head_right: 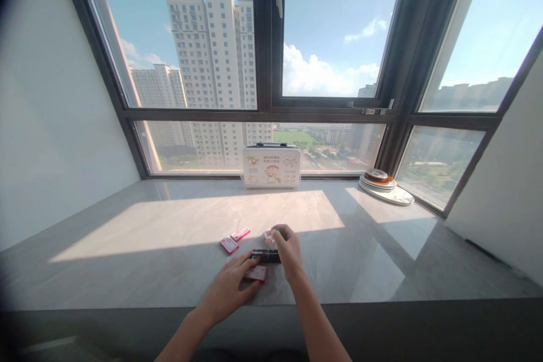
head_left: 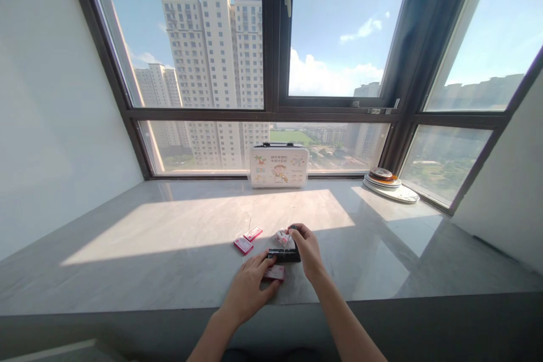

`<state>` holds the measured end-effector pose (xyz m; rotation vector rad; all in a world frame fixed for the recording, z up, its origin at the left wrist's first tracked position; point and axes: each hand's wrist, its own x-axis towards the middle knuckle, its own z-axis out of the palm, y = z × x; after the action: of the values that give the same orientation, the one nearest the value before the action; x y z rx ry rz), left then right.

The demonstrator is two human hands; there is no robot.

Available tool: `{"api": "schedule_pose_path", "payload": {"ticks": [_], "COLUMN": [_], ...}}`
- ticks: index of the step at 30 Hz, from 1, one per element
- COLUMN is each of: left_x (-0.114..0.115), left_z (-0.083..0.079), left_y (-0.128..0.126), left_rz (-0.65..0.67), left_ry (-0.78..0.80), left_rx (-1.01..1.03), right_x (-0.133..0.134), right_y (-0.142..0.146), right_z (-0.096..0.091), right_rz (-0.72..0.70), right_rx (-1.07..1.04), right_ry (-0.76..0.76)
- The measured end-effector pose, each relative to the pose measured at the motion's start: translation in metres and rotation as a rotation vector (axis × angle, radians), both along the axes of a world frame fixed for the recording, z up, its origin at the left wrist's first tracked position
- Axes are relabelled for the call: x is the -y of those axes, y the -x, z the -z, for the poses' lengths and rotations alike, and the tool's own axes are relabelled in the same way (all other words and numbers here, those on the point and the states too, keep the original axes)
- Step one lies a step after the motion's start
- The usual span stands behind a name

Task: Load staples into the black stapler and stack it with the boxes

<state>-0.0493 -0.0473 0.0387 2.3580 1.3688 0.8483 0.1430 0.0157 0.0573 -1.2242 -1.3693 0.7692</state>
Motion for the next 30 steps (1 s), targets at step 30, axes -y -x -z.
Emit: {"api": "schedule_pose_path", "payload": {"ticks": [30], "left_x": [-0.01], "left_z": [0.006], "left_y": [0.011], "left_rz": [-0.006], "left_ry": [0.121], "left_rx": [0.186], "right_x": [0.051], "right_y": [-0.046], "right_z": [0.03], "right_rz": [-0.034], "right_rx": [0.207], "right_ry": [0.388]}}
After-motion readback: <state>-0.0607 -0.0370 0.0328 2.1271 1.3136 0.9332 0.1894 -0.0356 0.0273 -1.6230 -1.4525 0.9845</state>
